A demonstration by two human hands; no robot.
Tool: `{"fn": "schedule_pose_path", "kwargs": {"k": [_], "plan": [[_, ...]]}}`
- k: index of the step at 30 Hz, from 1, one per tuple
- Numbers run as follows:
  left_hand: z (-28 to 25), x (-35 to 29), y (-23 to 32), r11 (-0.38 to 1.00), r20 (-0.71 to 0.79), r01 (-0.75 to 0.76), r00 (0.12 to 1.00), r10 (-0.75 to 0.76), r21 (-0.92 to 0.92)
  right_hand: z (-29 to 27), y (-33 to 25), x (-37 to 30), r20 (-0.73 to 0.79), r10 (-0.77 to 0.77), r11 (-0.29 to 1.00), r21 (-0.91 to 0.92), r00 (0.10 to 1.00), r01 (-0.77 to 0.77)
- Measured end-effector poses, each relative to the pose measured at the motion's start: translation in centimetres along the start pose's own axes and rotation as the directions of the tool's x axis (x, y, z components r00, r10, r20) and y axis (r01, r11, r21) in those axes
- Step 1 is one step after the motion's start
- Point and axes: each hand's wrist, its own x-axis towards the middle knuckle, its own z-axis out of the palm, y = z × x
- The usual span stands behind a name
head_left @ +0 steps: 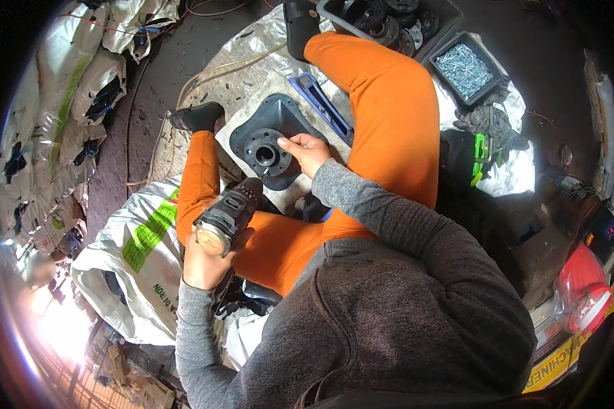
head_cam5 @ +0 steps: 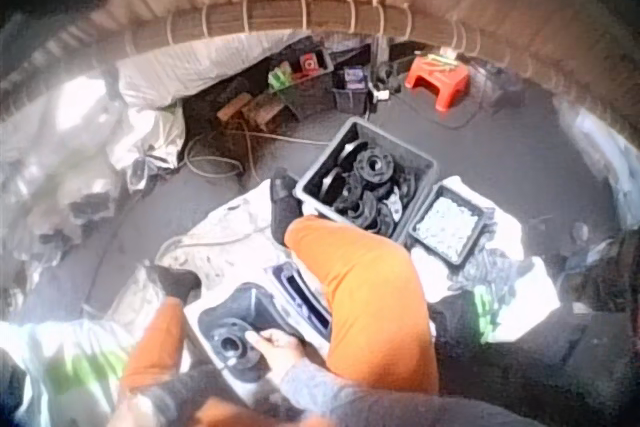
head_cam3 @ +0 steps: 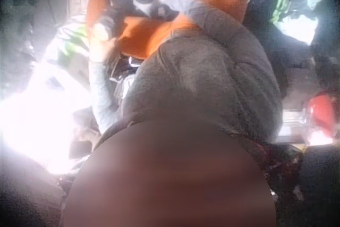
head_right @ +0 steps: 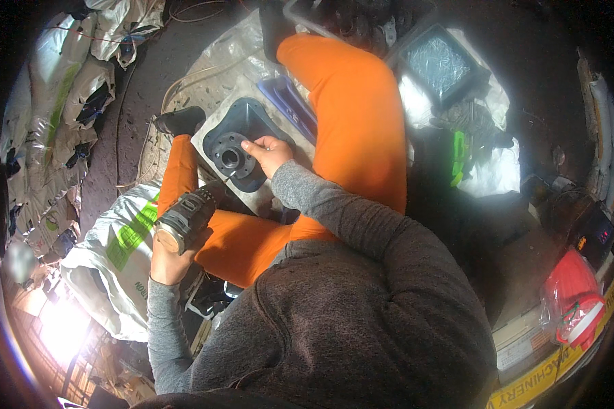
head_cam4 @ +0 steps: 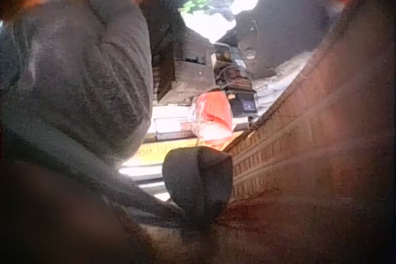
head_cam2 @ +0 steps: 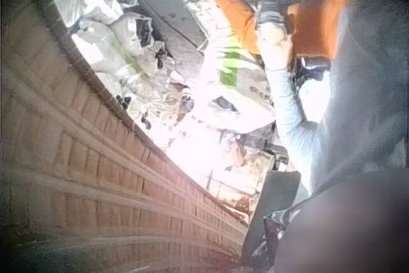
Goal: The person sits on the floor and uses a cordless drill to fasten screws into a black plastic housing. They repeatedly insert screws, tighten them, and occasionally wipe the housing with a green cloth. The person also places the housing into a white sack and retrieves small parts from a nearby tray.
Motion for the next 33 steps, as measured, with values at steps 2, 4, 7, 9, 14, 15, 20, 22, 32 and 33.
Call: {"fn": "schedule_pose_path", "kwargs": {"k": [2,4,7,9,14,15,20,22,32,33], "plan": [[-0.2,0.4,0.6,1.000,0.026,-0.012,1.000,0.013,-0.008,0.2,0.2,0.0,0.006,0.043,0.998,0.040,0.999,-0.043],[-0.3,0.9,1.0,0.999,0.029,-0.001,1.000,-0.001,0.051,0.4,0.2,-0.2,0.011,0.045,0.992,0.120,0.999,-0.046],[-0.3,1.7,1.3,0.998,0.075,-0.006,0.997,0.001,0.060,0.7,0.2,-0.4,-0.010,0.009,0.996,0.086,1.000,-0.008],[-0.2,2.2,1.4,0.998,0.092,-0.044,0.995,0.040,0.043,0.7,0.1,-0.7,-0.030,-0.011,0.999,0.045,1.000,0.012],[0.0,2.6,0.7,0.998,0.115,0.013,0.993,-0.019,0.058,0.6,-0.1,-1.1,-0.032,0.011,0.999,0.043,0.999,-0.009],[0.0,2.6,0.4,0.997,0.124,-0.018,0.992,0.009,0.069,0.6,-0.1,-1.1,-0.020,0.037,0.998,0.059,0.999,-0.035],[0.2,2.0,-1.0,0.964,0.077,-0.044,0.997,0.025,0.263,0.7,0.4,-0.3,-0.016,-0.070,0.997,0.025,0.997,0.070],[0.7,1.0,-0.8,0.999,-0.003,-0.017,1.000,0.017,0.050,0.7,0.3,0.3,-0.045,-0.062,0.995,-0.083,0.997,0.058],[4.5,-5.6,1.9,0.971,-0.107,-0.211,0.974,0.199,-0.111,-2.8,-4.3,-3.4,0.234,0.179,0.723,0.628,0.956,-0.289],[5.2,-6.2,1.9,0.970,-0.095,-0.147,0.987,0.131,-0.193,-2.9,-4.3,-3.9,0.256,0.178,0.656,0.689,0.950,-0.308]]}}
